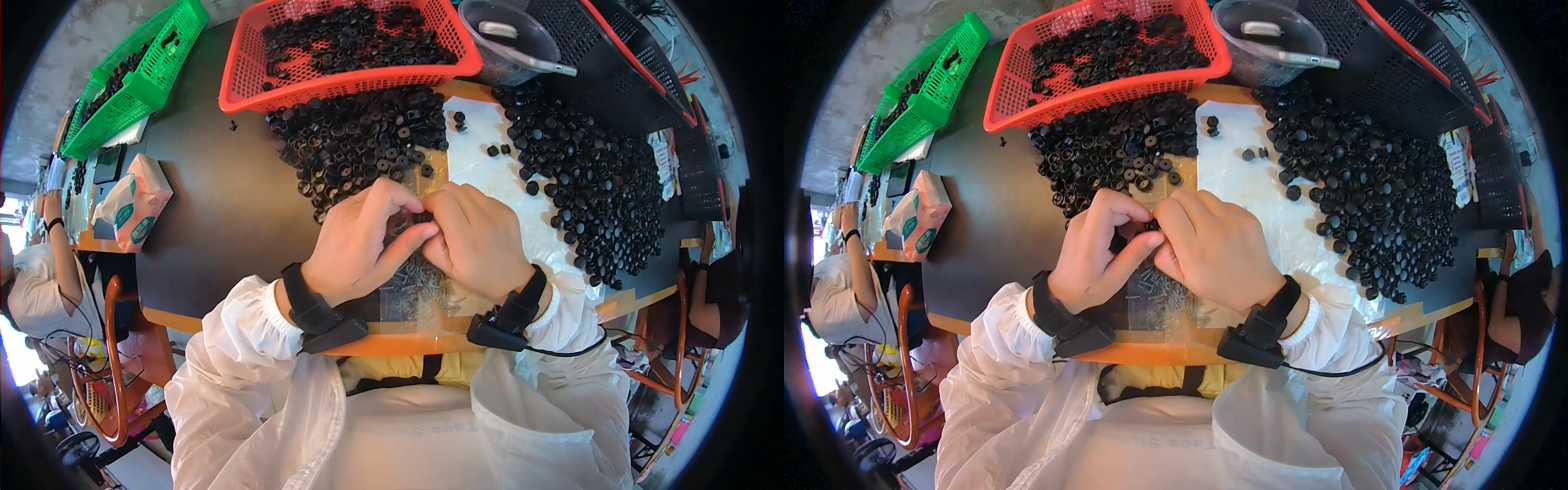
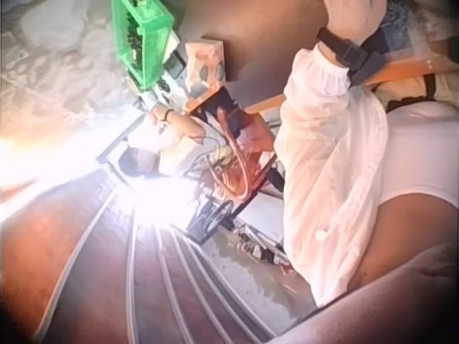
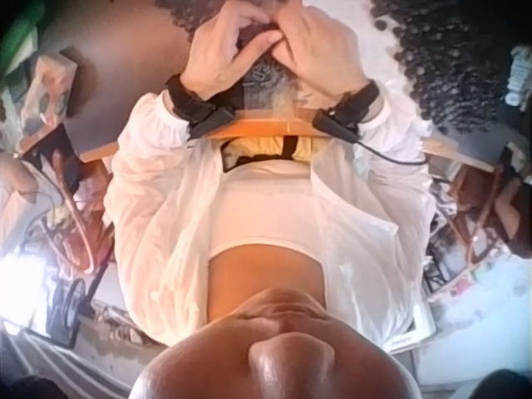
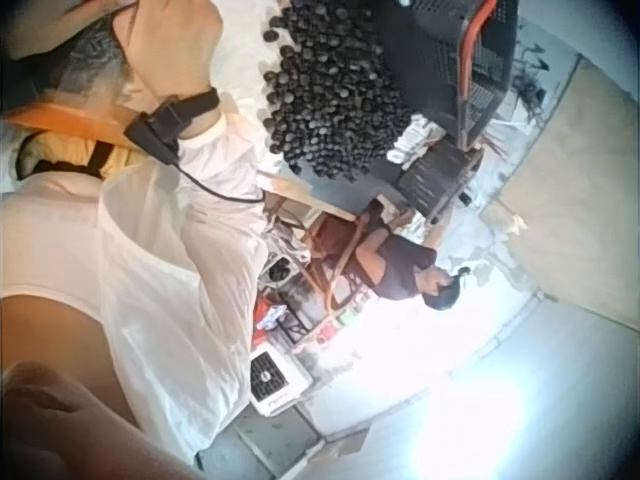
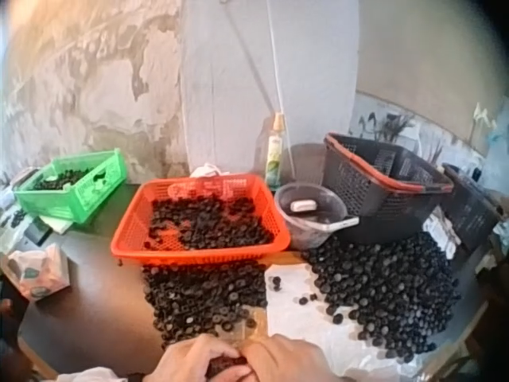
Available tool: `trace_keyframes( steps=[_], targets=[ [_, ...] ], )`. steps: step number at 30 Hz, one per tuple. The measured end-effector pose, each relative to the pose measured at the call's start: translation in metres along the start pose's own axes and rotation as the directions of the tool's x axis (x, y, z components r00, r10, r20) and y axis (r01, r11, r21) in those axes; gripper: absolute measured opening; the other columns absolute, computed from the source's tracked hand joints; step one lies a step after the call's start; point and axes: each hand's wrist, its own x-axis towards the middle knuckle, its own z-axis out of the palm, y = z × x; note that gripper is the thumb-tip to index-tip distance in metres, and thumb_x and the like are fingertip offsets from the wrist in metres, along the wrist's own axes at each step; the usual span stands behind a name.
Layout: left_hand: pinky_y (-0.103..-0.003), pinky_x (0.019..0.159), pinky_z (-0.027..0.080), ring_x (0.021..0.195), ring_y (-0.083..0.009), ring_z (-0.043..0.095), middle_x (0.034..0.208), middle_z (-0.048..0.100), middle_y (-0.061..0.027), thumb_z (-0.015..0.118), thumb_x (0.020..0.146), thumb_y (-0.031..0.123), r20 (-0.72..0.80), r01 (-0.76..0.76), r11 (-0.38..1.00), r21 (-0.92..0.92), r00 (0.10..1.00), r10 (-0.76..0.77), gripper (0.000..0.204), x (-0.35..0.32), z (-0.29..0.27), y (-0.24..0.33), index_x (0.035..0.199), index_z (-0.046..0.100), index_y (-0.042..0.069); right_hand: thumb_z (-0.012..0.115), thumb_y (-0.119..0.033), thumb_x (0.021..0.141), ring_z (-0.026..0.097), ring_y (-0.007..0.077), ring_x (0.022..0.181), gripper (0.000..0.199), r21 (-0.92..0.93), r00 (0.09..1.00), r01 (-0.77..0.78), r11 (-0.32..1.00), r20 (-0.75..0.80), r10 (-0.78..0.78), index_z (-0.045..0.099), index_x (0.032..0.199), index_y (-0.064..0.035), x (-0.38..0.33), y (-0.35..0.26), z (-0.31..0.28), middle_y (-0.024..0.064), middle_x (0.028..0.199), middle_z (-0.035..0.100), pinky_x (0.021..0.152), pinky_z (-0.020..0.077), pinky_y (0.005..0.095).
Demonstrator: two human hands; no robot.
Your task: Manually assembling small black grommets or washers by inserting one part into another on a workstation.
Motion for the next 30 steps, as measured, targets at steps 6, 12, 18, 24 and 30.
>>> trace_keyframes(
  steps=[6,12,18,24,30],
  targets=[
    [-0.037,0.072,0.049,0.081,-0.0286,0.058,0.095,0.058,-0.0152,0.068,0.085,-0.007,-0.014,-0.266,0.957,-0.121,0.964,0.266,0.032,0.001,0.009,-0.005,0.104,0.044,0.003,0.062,-0.004,0.077,0.059,0.0322,0.072,0.021,0.146,0.998,-0.068,0.987,-0.003,0.069,0.053,0.097,-0.006,-0.007,0.009,0.001,0.0128,0.083,0.056,0.061,0.0482,0.0408],
    [-0.036,0.078,0.049,0.084,-0.0309,0.058,0.098,0.058,-0.0162,0.069,0.085,-0.007,0.027,-0.29,0.942,-0.17,0.954,0.299,0.038,-0.006,0.006,-0.012,0.11,0.042,0.002,0.048,0.003,0.082,0.058,0.0395,0.073,0.019,0.595,0.973,-0.231,0.77,0.139,0.185,0.051,0.1,-0.0014,-0.012,0.003,0.002,0.0195,0.082,0.057,0.065,0.0461,0.0418],
    [-0.031,0.074,0.049,0.086,-0.0218,0.06,0.107,0.062,-0.0123,0.073,0.084,-0.001,0.104,-0.193,0.98,0.054,0.977,0.187,0.035,0.003,-0.001,-0.003,0.112,0.054,0.003,0.047,0.002,0.088,0.06,0.0243,0.071,0.015,0.699,0.925,-0.369,0.613,0.214,0.313,0.05,0.102,-0.0028,-0.009,0.002,0.001,0.0123,0.082,0.058,0.066,0.0474,0.0344],
    [-0.035,0.073,0.049,0.081,-0.0246,0.061,0.093,0.065,-0.0073,0.079,0.075,0.001,-0.029,-0.347,0.904,0.249,0.93,0.366,0.031,0.012,-0.007,0.001,0.101,0.063,0.006,0.046,-0.003,0.095,0.057,0.0089,0.079,0.02,0.845,0.796,-0.52,-0.123,0.532,0.289,0.055,0.114,-0.0039,-0.006,0.009,-0.007,0.0042,0.104,0.058,0.067,0.0494,0.0216],
    [-0.033,0.068,0.046,0.072,-0.0227,0.057,0.077,0.059,-0.0023,0.08,0.07,0.006,-0.084,-0.254,0.826,0.504,0.937,0.34,0.029,0.019,-0.028,-0.011,0.096,0.068,0.009,0.054,-0.014,0.101,0.059,0.0088,0.083,0.023,0.868,0.794,-0.496,-0.025,0.465,0.391,0.054,0.122,-0.0026,-0.008,0.035,-0.01,0.0067,0.102,0.062,0.074,0.0519,0.0236]
  ],
)
